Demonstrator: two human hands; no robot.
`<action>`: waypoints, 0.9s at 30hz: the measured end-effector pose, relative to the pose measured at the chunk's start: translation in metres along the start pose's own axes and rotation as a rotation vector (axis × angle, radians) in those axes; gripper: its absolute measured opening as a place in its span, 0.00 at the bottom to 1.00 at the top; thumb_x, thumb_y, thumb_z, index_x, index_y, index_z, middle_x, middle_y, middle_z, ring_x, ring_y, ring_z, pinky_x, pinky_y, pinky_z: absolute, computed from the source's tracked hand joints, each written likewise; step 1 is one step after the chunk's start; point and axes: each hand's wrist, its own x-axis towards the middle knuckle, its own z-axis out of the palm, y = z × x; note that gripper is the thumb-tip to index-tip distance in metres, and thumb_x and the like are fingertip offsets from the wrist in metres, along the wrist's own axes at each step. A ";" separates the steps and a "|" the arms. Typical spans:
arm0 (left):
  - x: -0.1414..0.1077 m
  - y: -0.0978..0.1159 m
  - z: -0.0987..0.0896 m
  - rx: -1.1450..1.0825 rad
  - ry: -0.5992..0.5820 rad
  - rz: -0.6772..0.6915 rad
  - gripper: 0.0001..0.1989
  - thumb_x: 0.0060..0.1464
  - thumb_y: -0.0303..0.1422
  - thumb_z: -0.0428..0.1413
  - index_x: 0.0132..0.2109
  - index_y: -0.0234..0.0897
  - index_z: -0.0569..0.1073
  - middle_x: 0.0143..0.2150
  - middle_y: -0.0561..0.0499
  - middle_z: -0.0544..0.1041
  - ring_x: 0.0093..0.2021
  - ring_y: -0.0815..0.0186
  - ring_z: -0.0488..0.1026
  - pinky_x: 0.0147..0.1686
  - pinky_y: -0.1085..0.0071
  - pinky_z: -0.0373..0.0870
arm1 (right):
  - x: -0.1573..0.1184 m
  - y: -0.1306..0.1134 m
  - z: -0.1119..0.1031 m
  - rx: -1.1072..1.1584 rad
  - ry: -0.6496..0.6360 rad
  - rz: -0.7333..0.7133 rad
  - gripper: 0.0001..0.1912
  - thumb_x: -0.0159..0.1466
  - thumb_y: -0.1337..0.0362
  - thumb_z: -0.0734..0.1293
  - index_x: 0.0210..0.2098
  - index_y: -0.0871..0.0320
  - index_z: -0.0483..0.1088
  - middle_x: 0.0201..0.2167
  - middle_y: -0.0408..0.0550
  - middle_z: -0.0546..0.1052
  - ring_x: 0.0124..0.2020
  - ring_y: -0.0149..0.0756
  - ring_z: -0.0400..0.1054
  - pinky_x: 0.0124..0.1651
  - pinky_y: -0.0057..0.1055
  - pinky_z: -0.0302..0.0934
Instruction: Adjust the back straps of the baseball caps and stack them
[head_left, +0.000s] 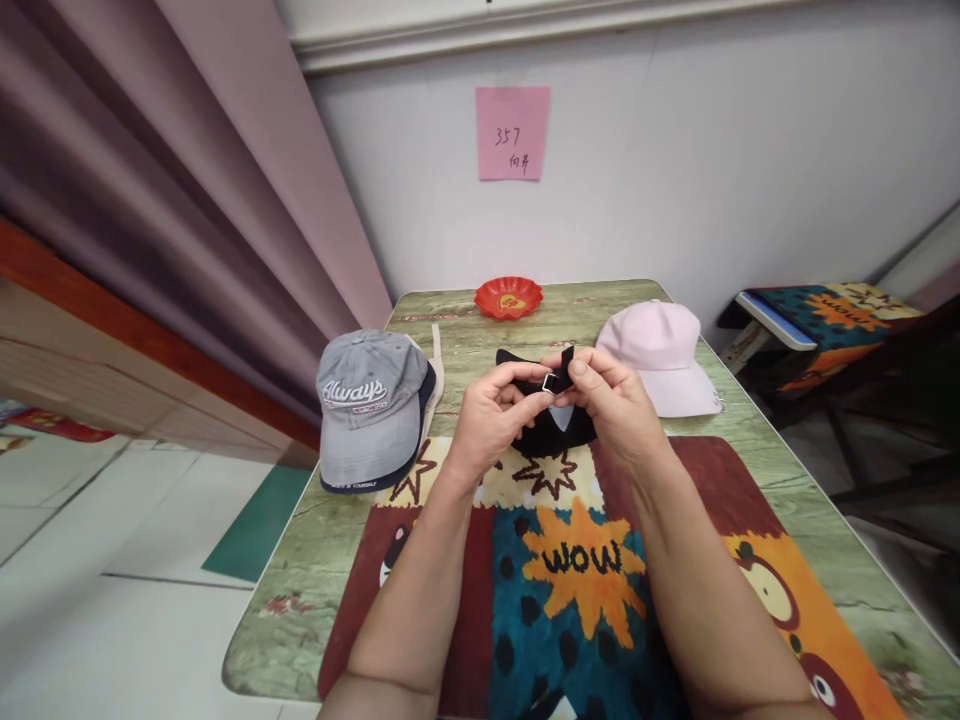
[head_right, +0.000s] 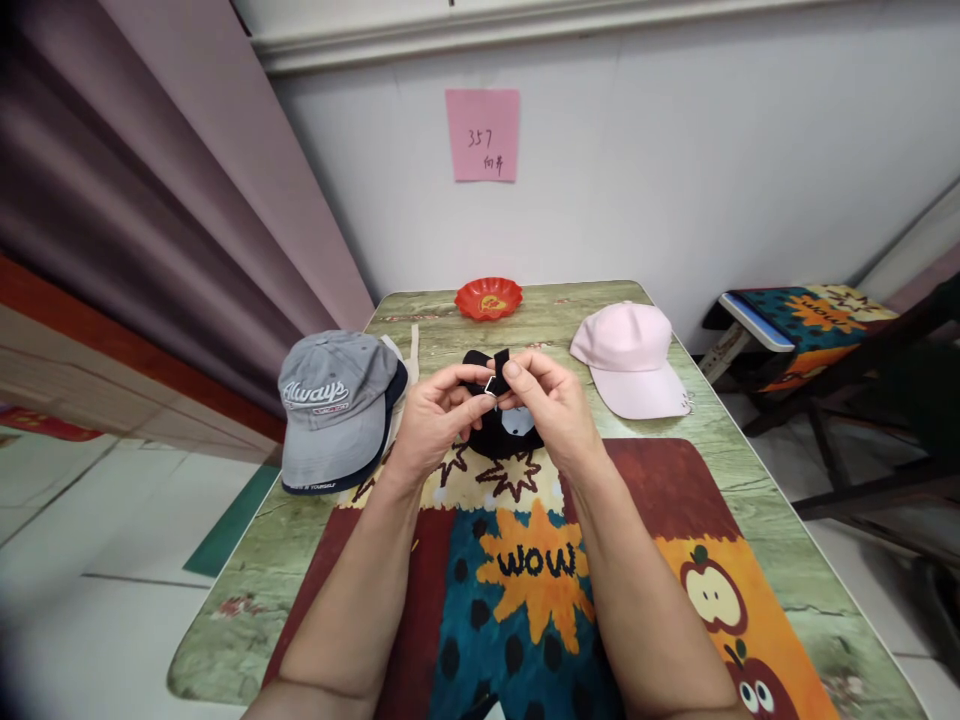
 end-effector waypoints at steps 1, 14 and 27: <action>-0.001 -0.001 0.001 -0.006 -0.008 -0.003 0.16 0.52 0.40 0.67 0.47 0.39 0.80 0.25 0.55 0.76 0.18 0.73 0.67 0.16 0.77 0.62 | 0.000 0.001 0.000 0.000 0.005 -0.004 0.18 0.64 0.45 0.70 0.32 0.54 0.72 0.38 0.45 0.79 0.31 0.31 0.72 0.38 0.29 0.72; 0.003 -0.002 0.002 0.179 0.040 0.138 0.12 0.52 0.34 0.66 0.43 0.37 0.76 0.25 0.57 0.73 0.19 0.75 0.67 0.19 0.80 0.65 | 0.001 -0.005 0.005 0.017 0.059 0.035 0.18 0.57 0.49 0.76 0.26 0.57 0.73 0.43 0.49 0.80 0.35 0.33 0.70 0.37 0.28 0.68; -0.002 0.002 0.003 0.208 0.026 0.145 0.12 0.55 0.32 0.62 0.46 0.37 0.74 0.30 0.54 0.78 0.24 0.71 0.77 0.23 0.78 0.73 | -0.003 -0.007 0.007 -0.145 0.115 0.023 0.19 0.59 0.47 0.74 0.31 0.57 0.73 0.22 0.41 0.73 0.19 0.27 0.61 0.22 0.25 0.57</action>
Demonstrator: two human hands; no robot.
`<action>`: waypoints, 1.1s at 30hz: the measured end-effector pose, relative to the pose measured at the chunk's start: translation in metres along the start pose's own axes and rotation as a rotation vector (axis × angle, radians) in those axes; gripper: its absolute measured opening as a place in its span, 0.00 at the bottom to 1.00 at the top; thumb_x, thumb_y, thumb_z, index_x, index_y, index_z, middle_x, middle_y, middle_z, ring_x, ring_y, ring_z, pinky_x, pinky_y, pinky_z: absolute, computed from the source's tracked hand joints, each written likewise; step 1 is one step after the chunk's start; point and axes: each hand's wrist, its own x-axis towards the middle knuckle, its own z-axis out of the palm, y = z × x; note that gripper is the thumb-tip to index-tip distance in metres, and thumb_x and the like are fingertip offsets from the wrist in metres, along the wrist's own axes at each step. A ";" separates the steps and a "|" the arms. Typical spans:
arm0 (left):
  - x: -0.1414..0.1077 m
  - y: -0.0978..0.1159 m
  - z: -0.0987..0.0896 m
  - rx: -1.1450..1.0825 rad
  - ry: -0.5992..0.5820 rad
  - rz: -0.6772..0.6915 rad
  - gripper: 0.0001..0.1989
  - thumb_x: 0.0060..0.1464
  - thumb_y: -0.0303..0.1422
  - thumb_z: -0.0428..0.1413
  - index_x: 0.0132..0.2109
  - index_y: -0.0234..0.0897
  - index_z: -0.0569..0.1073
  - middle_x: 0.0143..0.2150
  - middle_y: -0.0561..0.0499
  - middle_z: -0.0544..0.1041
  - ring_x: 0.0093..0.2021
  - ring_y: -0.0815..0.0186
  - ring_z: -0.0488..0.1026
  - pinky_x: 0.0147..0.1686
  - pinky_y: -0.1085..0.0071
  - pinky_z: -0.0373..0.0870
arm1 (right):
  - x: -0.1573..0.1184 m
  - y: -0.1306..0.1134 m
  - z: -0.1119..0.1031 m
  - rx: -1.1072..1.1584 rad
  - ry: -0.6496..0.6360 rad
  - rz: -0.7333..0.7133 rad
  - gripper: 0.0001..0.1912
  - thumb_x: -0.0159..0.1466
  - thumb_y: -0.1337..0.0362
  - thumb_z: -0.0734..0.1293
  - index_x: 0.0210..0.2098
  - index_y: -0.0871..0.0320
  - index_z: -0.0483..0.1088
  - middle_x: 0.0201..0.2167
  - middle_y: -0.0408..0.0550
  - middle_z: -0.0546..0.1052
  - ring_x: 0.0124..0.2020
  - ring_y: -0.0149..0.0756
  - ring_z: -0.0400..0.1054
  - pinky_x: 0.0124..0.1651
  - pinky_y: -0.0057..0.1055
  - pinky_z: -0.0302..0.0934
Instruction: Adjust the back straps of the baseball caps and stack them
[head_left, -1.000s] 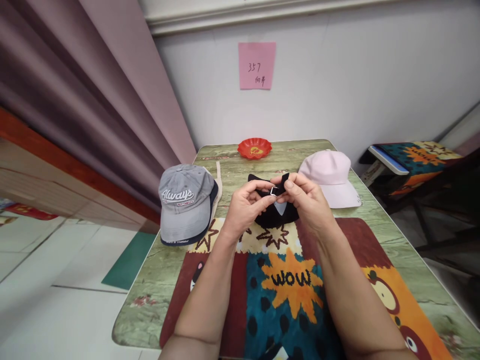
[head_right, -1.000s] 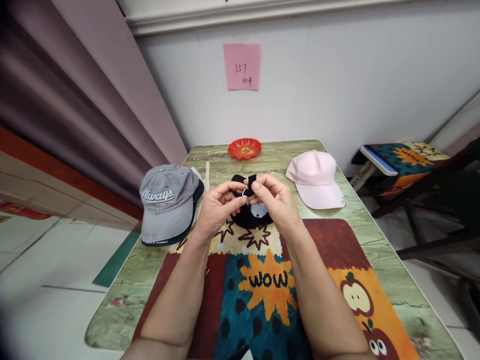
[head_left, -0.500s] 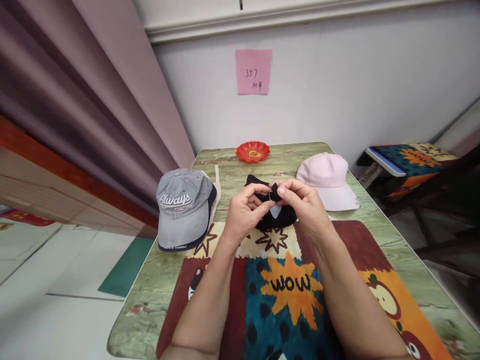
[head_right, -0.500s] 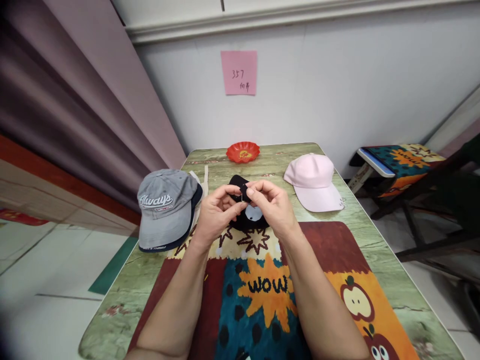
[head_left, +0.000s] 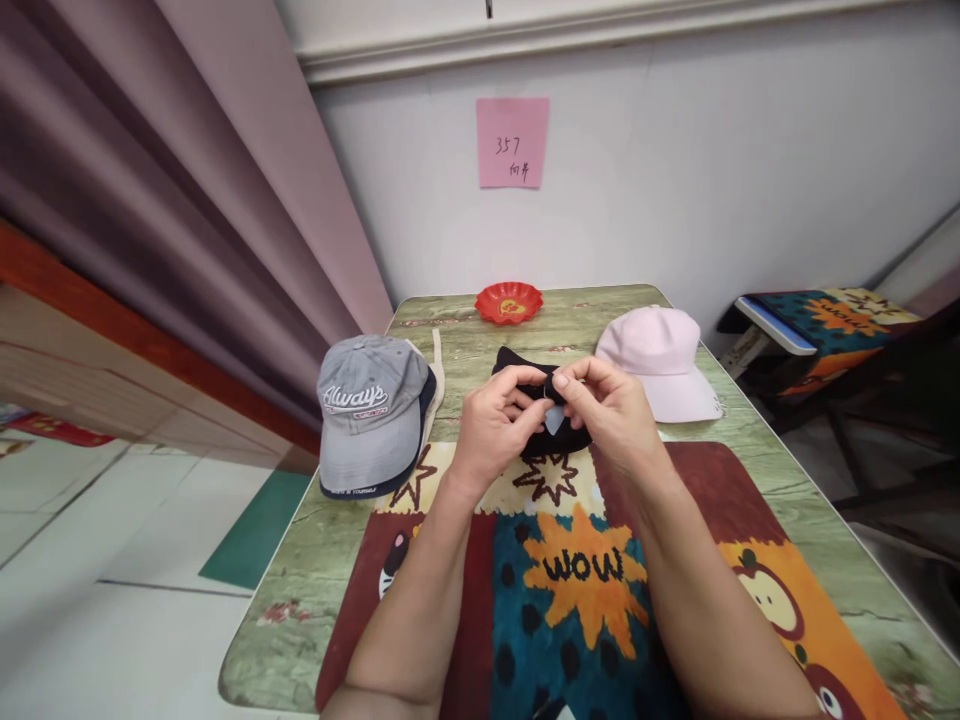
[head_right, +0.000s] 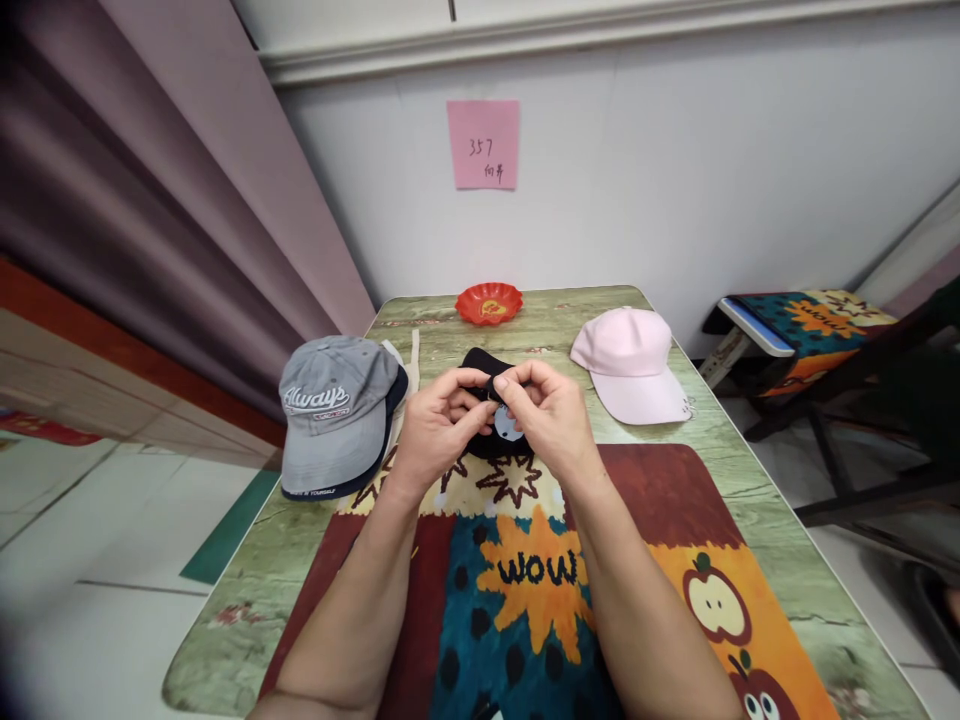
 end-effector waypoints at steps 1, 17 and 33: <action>0.000 0.000 0.000 0.004 -0.006 0.010 0.11 0.55 0.31 0.62 0.46 0.36 0.74 0.30 0.54 0.78 0.24 0.71 0.77 0.24 0.78 0.74 | 0.000 -0.001 0.001 0.009 0.003 0.009 0.19 0.59 0.47 0.74 0.30 0.57 0.73 0.20 0.40 0.71 0.19 0.27 0.62 0.22 0.25 0.59; 0.003 -0.005 0.001 -0.112 0.006 -0.064 0.13 0.53 0.33 0.64 0.45 0.36 0.76 0.28 0.55 0.76 0.22 0.73 0.73 0.23 0.78 0.73 | 0.001 -0.002 0.003 0.130 0.015 0.055 0.17 0.56 0.53 0.75 0.26 0.58 0.69 0.36 0.47 0.81 0.22 0.25 0.71 0.27 0.24 0.68; 0.000 0.001 0.000 0.163 0.039 0.122 0.10 0.56 0.28 0.59 0.46 0.38 0.78 0.42 0.50 0.78 0.27 0.74 0.74 0.26 0.79 0.72 | -0.002 0.002 0.000 -0.077 0.002 -0.021 0.13 0.60 0.55 0.73 0.28 0.56 0.68 0.32 0.47 0.80 0.24 0.31 0.74 0.28 0.28 0.69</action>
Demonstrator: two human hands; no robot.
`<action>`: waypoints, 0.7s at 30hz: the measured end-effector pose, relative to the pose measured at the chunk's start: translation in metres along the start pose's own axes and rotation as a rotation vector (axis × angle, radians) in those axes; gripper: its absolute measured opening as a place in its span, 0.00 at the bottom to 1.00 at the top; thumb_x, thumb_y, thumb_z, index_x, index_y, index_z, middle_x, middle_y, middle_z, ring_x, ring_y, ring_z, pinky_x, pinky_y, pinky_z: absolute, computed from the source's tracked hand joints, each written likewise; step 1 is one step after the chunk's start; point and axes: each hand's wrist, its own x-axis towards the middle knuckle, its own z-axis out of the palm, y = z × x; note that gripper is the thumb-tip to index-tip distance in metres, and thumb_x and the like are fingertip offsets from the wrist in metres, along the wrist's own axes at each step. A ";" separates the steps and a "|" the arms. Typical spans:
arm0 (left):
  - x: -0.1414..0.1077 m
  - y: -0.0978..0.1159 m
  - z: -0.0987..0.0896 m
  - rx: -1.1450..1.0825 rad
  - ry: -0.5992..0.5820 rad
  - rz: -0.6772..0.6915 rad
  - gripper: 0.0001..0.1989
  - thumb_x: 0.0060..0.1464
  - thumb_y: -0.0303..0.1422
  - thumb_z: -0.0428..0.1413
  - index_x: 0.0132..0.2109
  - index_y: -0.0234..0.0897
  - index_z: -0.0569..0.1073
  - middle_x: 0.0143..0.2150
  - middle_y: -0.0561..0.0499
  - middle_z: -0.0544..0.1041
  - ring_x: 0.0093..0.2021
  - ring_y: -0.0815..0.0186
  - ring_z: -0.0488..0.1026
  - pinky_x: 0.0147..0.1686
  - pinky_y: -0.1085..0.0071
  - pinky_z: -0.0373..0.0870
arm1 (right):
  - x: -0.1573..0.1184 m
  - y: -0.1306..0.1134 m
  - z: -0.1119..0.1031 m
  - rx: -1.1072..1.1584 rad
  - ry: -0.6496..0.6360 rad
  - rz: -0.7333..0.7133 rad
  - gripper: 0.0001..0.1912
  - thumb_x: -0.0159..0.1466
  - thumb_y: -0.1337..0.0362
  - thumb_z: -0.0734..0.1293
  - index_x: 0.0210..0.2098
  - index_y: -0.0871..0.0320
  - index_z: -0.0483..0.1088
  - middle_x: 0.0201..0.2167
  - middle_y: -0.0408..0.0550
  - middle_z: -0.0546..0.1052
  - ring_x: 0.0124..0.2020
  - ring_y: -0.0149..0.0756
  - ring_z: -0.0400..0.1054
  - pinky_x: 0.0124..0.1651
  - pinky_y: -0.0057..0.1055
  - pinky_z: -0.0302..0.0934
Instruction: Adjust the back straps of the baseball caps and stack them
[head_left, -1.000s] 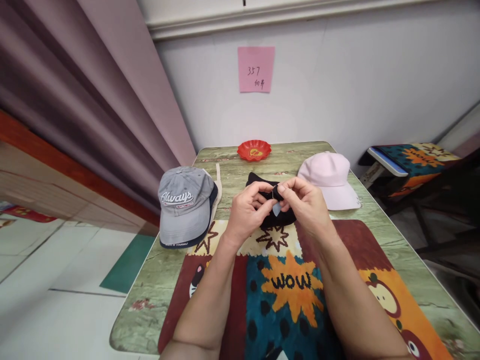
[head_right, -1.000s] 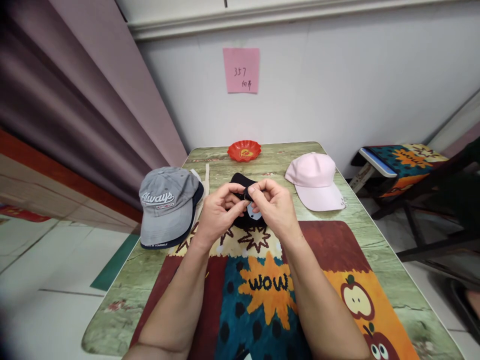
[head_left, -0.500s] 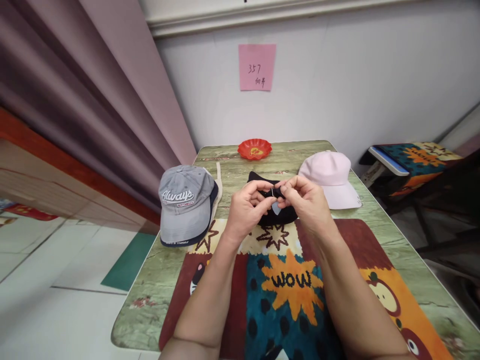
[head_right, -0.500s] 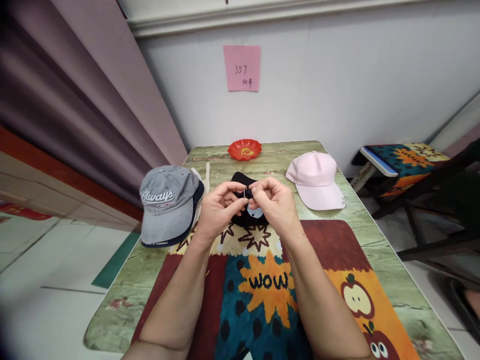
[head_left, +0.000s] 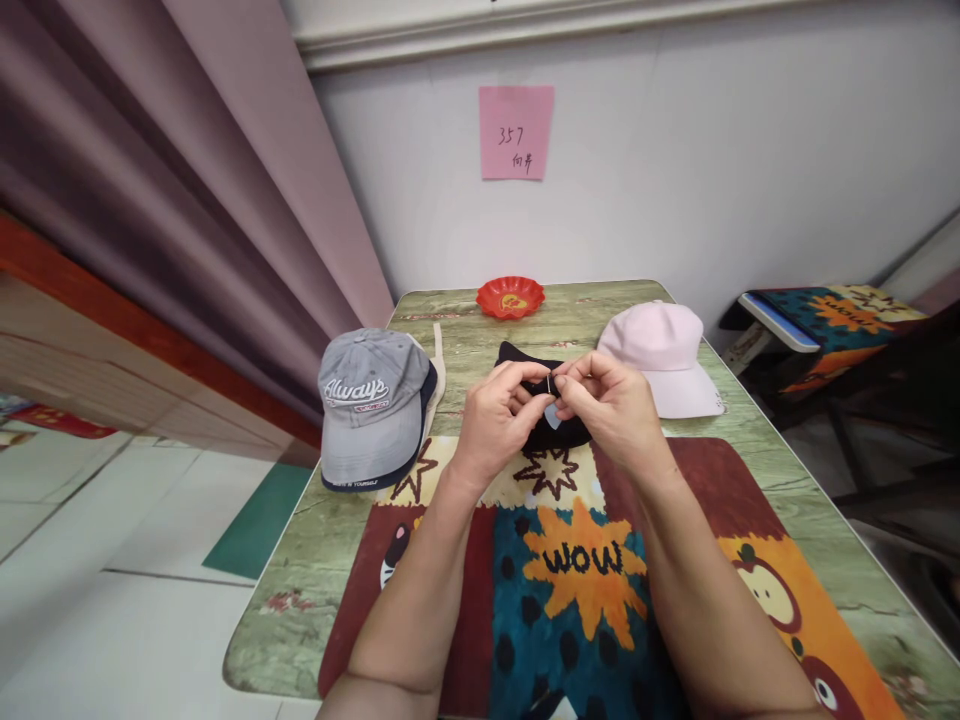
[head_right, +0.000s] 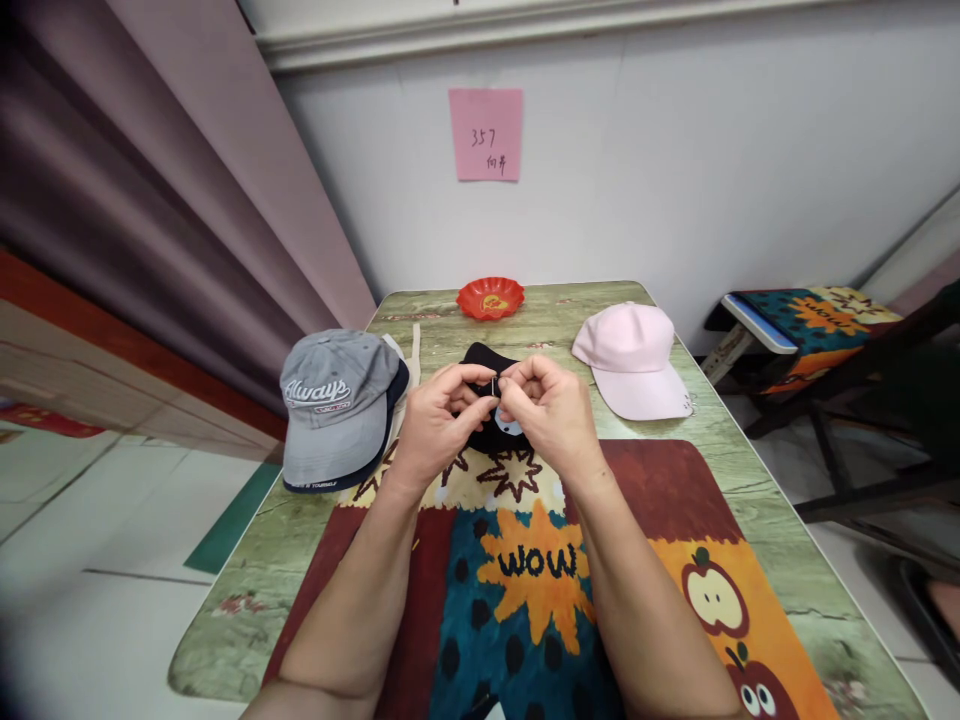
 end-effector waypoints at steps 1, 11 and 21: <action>0.000 0.000 0.000 0.003 -0.003 0.002 0.09 0.57 0.28 0.59 0.46 0.38 0.78 0.42 0.50 0.78 0.27 0.75 0.73 0.26 0.79 0.72 | 0.000 0.000 -0.001 -0.003 -0.015 0.006 0.14 0.60 0.55 0.73 0.28 0.56 0.69 0.30 0.47 0.80 0.24 0.31 0.73 0.28 0.28 0.69; 0.000 0.000 -0.002 -0.013 -0.082 0.019 0.08 0.56 0.28 0.61 0.45 0.37 0.78 0.39 0.51 0.75 0.28 0.75 0.74 0.26 0.80 0.72 | 0.004 -0.003 -0.016 0.095 -0.162 0.122 0.20 0.53 0.50 0.79 0.27 0.58 0.72 0.27 0.45 0.79 0.22 0.28 0.72 0.24 0.23 0.67; 0.000 -0.004 -0.004 -0.073 -0.202 0.059 0.08 0.56 0.28 0.61 0.45 0.37 0.78 0.43 0.49 0.75 0.28 0.75 0.74 0.27 0.79 0.73 | 0.010 0.008 -0.034 0.109 -0.293 0.192 0.22 0.48 0.49 0.82 0.30 0.59 0.78 0.25 0.46 0.79 0.25 0.31 0.74 0.28 0.25 0.72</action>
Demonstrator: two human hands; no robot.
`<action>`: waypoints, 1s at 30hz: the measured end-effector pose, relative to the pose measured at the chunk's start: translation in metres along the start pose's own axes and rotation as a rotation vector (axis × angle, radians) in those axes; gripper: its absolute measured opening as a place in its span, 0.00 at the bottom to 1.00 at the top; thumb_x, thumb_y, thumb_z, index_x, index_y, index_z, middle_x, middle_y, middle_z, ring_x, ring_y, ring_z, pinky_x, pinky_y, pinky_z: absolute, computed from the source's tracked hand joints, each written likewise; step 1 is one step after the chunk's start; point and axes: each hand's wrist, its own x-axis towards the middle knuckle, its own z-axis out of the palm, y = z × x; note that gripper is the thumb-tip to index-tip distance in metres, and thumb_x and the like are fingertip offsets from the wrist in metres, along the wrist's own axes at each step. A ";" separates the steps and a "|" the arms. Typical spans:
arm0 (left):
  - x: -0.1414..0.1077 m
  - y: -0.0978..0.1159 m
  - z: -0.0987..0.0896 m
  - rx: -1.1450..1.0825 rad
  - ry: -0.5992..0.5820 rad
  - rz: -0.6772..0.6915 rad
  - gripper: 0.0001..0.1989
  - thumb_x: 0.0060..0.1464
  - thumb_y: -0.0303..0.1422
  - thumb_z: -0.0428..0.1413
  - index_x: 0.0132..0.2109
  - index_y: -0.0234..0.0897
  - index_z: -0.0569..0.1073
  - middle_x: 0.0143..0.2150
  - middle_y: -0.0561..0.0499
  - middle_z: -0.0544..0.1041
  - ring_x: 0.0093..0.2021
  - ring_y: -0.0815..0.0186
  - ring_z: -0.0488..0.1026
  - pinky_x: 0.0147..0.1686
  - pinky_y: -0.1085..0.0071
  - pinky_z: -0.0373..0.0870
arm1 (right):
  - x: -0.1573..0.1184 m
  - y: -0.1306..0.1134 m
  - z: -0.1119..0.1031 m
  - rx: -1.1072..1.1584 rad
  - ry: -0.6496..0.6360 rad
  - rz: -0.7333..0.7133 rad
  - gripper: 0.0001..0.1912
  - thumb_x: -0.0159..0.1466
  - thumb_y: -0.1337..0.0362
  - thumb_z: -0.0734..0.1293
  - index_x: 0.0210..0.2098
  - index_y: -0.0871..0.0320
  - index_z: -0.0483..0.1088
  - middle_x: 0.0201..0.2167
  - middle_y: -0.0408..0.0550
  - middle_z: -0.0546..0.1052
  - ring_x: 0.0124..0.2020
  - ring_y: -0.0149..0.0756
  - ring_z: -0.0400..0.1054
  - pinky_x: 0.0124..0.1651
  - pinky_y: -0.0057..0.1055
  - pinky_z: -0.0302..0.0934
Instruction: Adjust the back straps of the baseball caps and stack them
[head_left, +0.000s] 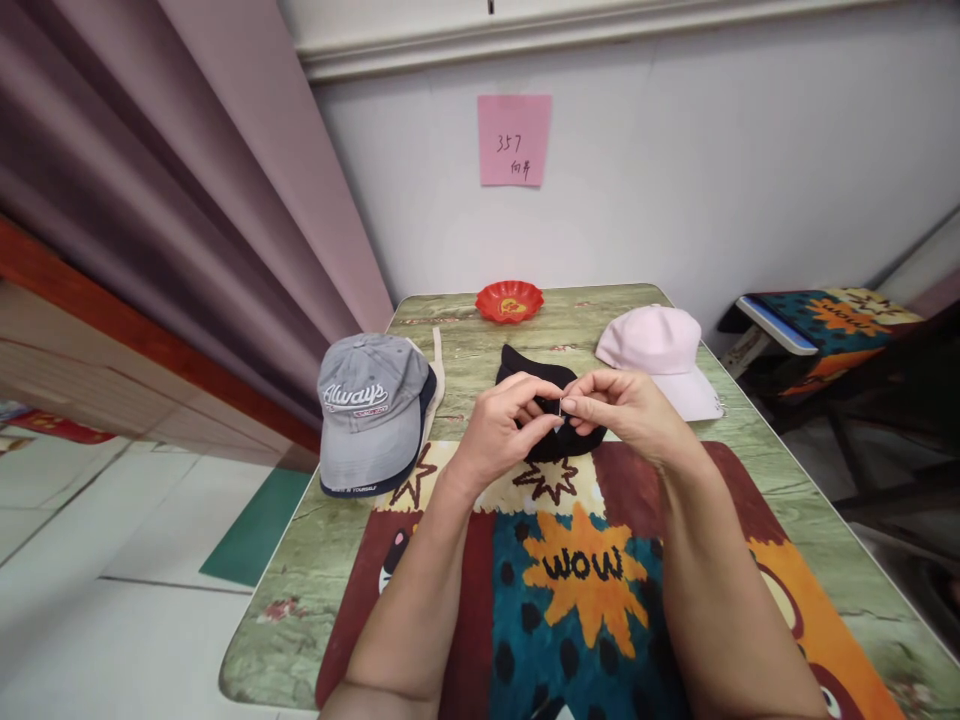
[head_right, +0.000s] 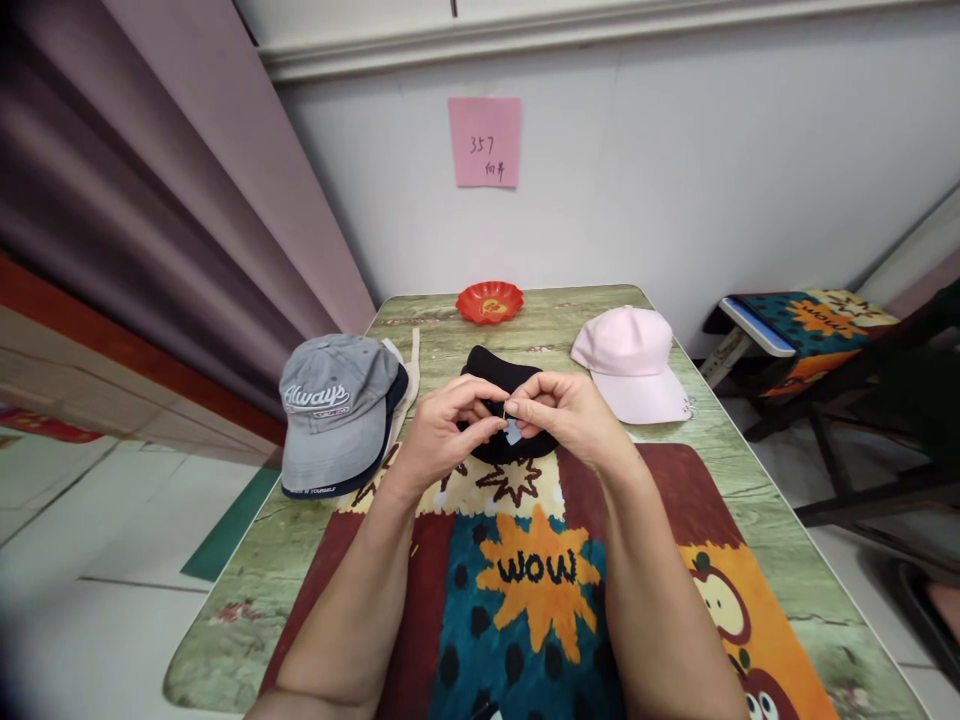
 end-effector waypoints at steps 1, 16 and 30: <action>0.000 0.000 0.000 0.002 0.002 0.001 0.09 0.56 0.28 0.61 0.45 0.37 0.78 0.43 0.49 0.75 0.28 0.75 0.74 0.27 0.79 0.73 | 0.000 0.000 0.001 0.004 0.008 -0.003 0.22 0.48 0.48 0.82 0.30 0.59 0.78 0.25 0.46 0.79 0.25 0.31 0.74 0.28 0.26 0.72; 0.002 -0.005 -0.010 -0.287 0.191 -0.288 0.15 0.49 0.36 0.68 0.44 0.35 0.79 0.24 0.55 0.75 0.17 0.76 0.65 0.16 0.79 0.62 | 0.004 0.002 0.012 -0.606 0.135 -0.462 0.21 0.58 0.58 0.78 0.50 0.48 0.79 0.46 0.48 0.83 0.47 0.45 0.76 0.52 0.43 0.69; 0.003 0.004 -0.009 -0.503 0.258 -0.340 0.15 0.41 0.31 0.71 0.38 0.33 0.80 0.42 0.47 0.81 0.28 0.73 0.73 0.24 0.77 0.72 | 0.008 0.007 0.023 -0.716 0.235 -0.619 0.09 0.63 0.59 0.74 0.44 0.49 0.80 0.44 0.47 0.84 0.46 0.47 0.78 0.54 0.46 0.66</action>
